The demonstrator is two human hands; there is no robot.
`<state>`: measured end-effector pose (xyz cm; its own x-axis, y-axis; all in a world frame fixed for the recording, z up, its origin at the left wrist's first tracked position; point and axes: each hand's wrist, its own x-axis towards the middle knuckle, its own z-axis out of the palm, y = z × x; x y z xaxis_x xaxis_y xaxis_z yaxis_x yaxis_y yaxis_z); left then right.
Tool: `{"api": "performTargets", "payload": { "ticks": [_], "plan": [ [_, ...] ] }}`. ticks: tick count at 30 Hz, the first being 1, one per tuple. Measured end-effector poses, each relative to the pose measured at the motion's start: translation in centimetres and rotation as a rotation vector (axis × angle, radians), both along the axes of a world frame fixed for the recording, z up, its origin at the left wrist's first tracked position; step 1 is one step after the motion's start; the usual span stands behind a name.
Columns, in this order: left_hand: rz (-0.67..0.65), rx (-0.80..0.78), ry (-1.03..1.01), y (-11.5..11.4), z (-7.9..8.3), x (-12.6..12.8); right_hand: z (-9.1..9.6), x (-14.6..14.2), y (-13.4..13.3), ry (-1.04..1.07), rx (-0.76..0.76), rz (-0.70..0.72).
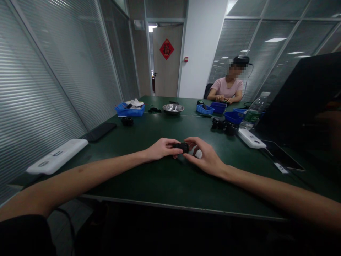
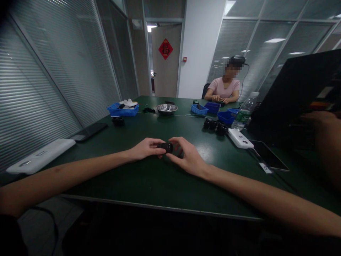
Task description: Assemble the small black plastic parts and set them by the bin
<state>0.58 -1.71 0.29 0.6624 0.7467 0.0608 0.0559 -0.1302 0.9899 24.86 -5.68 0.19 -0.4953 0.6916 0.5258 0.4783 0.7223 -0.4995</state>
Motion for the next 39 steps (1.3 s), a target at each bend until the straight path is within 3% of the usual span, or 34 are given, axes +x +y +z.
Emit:
{"api": "performTargets", "payload": {
  "ticks": [10, 17, 23, 30, 36, 39],
  "plan": [
    [-0.028, 0.002, 0.012, 0.11, -0.07, -0.28, 0.24, 0.04, -0.11, -0.012, 0.057, 0.087],
    [-0.005, -0.004, 0.006, 0.14, -0.11, -0.11, -0.03, 0.12, -0.01, -0.017, 0.006, 0.006],
    [-0.012, 0.015, 0.016, -0.03, 0.06, -0.16, 0.21, 0.1, -0.1, -0.027, 0.053, 0.076],
    [-0.011, 0.011, 0.024, -0.25, 0.36, -0.1, 0.13, 0.07, -0.12, -0.023, -0.003, 0.003],
    [-0.045, -0.009, 0.016, -0.37, 0.53, -0.31, 0.47, 0.18, -0.29, -0.037, 0.02, 0.096],
    [-0.028, 0.004, 0.017, -0.4, 0.6, -0.25, 0.33, 0.1, -0.18, -0.017, 0.017, 0.069]
  ]
}}
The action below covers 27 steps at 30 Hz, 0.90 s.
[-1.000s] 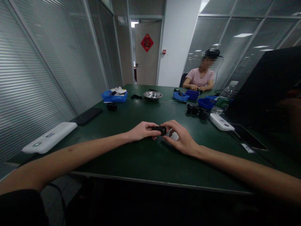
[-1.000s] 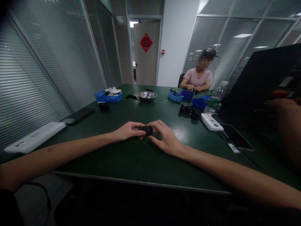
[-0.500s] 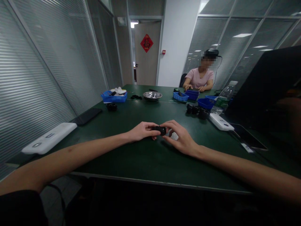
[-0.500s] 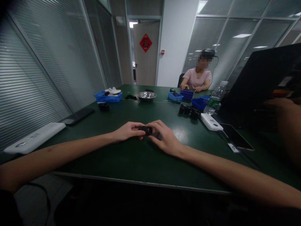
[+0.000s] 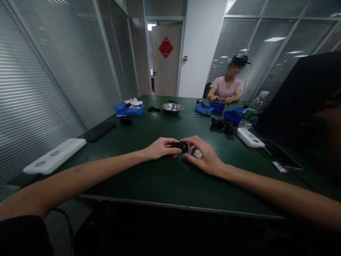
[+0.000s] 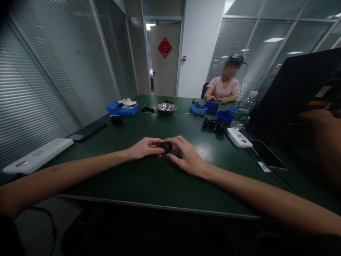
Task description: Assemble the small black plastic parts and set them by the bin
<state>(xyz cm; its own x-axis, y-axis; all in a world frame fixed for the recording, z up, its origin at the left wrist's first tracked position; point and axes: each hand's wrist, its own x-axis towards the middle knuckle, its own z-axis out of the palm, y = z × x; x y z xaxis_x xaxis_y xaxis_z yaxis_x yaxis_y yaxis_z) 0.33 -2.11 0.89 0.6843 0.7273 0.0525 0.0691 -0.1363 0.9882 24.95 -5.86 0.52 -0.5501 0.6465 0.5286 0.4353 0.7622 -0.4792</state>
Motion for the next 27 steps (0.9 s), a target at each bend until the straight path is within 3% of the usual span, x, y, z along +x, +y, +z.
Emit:
{"api": "performTargets", "payload": {
  "ticks": [4, 10, 16, 21, 27],
  "plan": [
    [0.002, -0.005, -0.003, 0.11, -0.19, 0.12, -0.07, -0.06, 0.04, -0.007, -0.017, -0.059],
    [-0.001, -0.031, -0.006, 0.17, -0.3, 0.17, 0.07, -0.09, -0.1, -0.007, 0.029, 0.043],
    [0.01, -0.01, 0.004, 0.2, -0.3, 0.07, -0.15, -0.08, 0.0, 0.007, -0.007, -0.043],
    [-0.011, -0.011, -0.001, 0.24, -0.39, -0.03, -0.01, -0.06, -0.06, 0.011, 0.041, 0.035],
    [0.006, -0.001, 0.002, 0.06, -0.11, 0.01, -0.03, -0.07, -0.01, 0.03, -0.037, -0.052]
  ]
}}
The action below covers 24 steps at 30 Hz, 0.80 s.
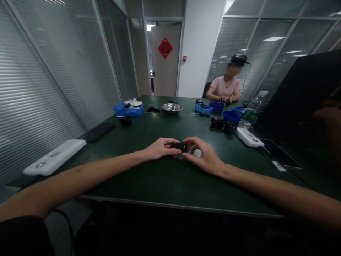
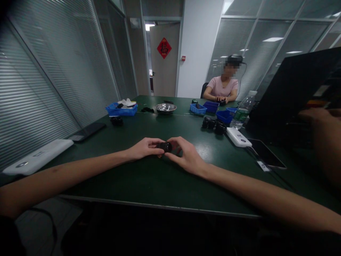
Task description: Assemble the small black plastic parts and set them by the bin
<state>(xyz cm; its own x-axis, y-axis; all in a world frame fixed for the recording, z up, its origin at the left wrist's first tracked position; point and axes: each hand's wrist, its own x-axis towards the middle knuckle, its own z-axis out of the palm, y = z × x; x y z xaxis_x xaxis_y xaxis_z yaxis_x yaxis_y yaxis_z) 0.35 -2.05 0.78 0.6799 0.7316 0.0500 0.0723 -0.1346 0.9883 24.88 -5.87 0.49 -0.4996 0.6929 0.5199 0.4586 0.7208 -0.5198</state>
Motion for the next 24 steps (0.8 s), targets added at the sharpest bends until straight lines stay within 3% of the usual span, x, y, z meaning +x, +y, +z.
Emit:
{"api": "performTargets", "payload": {
  "ticks": [7, 13, 19, 24],
  "plan": [
    [-0.003, -0.006, 0.009, -0.2, 0.2, 0.12, -0.12, 0.03, 0.06, -0.014, 0.08, 0.078],
    [0.015, 0.0, 0.027, -0.13, 0.17, 0.17, -0.1, 0.02, -0.03, -0.025, 0.017, -0.001],
    [-0.004, 0.02, 0.037, 0.03, -0.04, 0.01, 0.05, -0.06, -0.14, -0.035, 0.11, 0.08],
    [0.0, 0.018, 0.008, 0.17, -0.27, -0.06, 0.0, -0.05, -0.08, -0.022, 0.036, 0.001]
  ]
}}
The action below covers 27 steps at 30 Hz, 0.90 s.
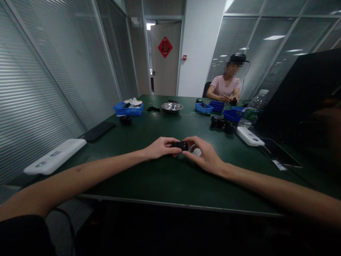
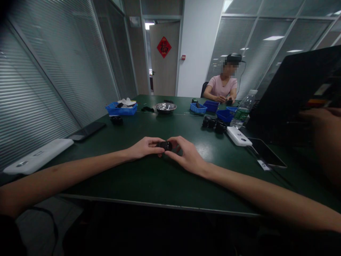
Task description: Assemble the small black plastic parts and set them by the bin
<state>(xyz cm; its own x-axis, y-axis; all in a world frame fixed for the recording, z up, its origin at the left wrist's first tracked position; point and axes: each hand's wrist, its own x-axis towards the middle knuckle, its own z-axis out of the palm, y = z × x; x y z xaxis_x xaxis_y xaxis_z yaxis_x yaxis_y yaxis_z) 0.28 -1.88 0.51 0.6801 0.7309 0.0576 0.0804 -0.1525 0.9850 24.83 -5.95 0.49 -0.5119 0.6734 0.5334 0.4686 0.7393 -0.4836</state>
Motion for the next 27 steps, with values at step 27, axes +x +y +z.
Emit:
{"api": "performTargets", "payload": {
  "ticks": [27],
  "plan": [
    [-0.005, -0.002, 0.012, -0.28, 0.45, 0.08, -0.06, 0.1, 0.06, -0.009, 0.004, 0.032]
  ]
}}
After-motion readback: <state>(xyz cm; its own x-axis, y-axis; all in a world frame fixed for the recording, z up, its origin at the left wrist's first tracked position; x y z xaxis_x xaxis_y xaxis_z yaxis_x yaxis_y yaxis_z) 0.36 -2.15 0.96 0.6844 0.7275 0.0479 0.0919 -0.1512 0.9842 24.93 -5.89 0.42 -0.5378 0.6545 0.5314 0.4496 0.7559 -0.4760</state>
